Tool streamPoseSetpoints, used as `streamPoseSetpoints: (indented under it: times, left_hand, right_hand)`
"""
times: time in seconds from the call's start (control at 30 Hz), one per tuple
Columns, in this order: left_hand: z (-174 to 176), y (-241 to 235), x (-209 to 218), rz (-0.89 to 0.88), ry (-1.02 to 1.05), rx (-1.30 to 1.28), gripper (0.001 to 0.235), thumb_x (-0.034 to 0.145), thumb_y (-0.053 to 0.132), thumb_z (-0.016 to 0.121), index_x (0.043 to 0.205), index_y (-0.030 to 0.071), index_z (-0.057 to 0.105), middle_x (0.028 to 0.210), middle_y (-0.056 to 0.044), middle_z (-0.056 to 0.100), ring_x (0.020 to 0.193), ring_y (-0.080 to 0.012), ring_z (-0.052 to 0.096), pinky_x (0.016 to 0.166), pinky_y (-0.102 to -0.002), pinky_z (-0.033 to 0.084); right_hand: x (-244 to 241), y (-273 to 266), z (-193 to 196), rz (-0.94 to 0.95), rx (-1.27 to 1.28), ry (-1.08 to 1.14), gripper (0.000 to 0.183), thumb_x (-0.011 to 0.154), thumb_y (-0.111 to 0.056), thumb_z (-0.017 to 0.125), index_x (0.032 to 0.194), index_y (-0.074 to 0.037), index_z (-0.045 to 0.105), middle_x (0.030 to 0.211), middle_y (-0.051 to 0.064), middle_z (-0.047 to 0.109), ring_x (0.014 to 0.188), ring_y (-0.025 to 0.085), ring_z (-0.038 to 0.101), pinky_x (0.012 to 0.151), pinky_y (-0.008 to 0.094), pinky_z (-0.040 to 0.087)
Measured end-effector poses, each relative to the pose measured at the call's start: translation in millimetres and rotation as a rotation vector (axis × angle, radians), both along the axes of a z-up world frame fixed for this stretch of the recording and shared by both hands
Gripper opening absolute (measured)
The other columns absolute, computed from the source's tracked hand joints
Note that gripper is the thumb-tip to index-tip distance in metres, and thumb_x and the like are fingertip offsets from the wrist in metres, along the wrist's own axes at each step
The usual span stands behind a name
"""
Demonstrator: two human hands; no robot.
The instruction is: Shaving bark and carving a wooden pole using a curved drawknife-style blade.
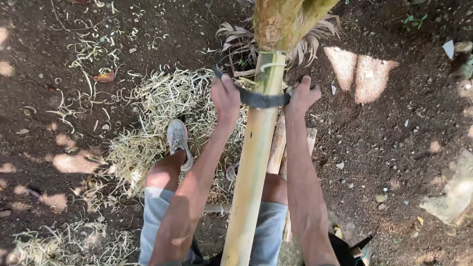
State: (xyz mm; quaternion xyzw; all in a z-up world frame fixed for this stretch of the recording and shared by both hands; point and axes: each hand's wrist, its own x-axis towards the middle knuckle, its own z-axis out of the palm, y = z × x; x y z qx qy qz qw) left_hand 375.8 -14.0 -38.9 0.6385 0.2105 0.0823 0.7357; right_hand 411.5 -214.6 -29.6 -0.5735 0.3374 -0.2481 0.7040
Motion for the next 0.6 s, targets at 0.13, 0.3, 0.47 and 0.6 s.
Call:
streamPoseSetpoints:
  times: [0.13,0.3,0.47,0.6]
  left_hand:
    - [-5.9,0.3,-54.0,0.024,0.044,-0.069,0.028,0.107,0.019,0.035,0.088,0.006,0.052,0.071,-0.001,0.048,0.056,-0.0122,0.044,0.046,-0.036,0.039]
    - [-1.6,-1.8,-71.1,0.108,0.064,-0.123,0.03,0.107,0.02,0.042,0.083,0.003,0.049,0.063,0.0,0.044,0.052,-0.0118,0.042,0.046,-0.036,0.035]
    - [-27.1,-8.8,-71.6,0.145,0.009,-0.023,0.031,0.111,0.019,0.042,0.084,0.004,0.049,0.065,0.001,0.045,0.053,-0.0105,0.043,0.047,-0.034,0.037]
    - [-0.9,-0.3,-91.4,0.068,0.079,-0.188,0.031,0.107,0.023,0.039,0.082,0.007,0.049,0.059,0.0,0.046,0.04,-0.0104,0.045,0.032,-0.031,0.039]
  right_hand:
    - [-32.4,10.8,14.1,0.035,-0.153,-0.042,0.01,0.096,-0.007,0.058,0.09,0.001,0.056,0.064,0.003,0.055,0.046,0.012,0.049,0.038,0.029,0.041]
    - [-45.3,14.0,16.6,0.138,-0.327,-0.072,0.012,0.099,-0.008,0.058,0.092,0.001,0.054,0.067,0.003,0.054,0.048,0.012,0.051,0.04,0.029,0.043]
    - [-54.9,25.2,37.6,0.144,-0.355,-0.054,0.012,0.101,-0.01,0.058,0.098,0.0,0.053,0.069,0.003,0.055,0.049,0.011,0.05,0.04,0.028,0.042]
    - [-73.7,25.6,31.0,0.158,-0.32,-0.101,0.013,0.101,-0.01,0.056,0.099,0.002,0.053,0.069,0.004,0.054,0.047,0.012,0.05,0.039,0.029,0.046]
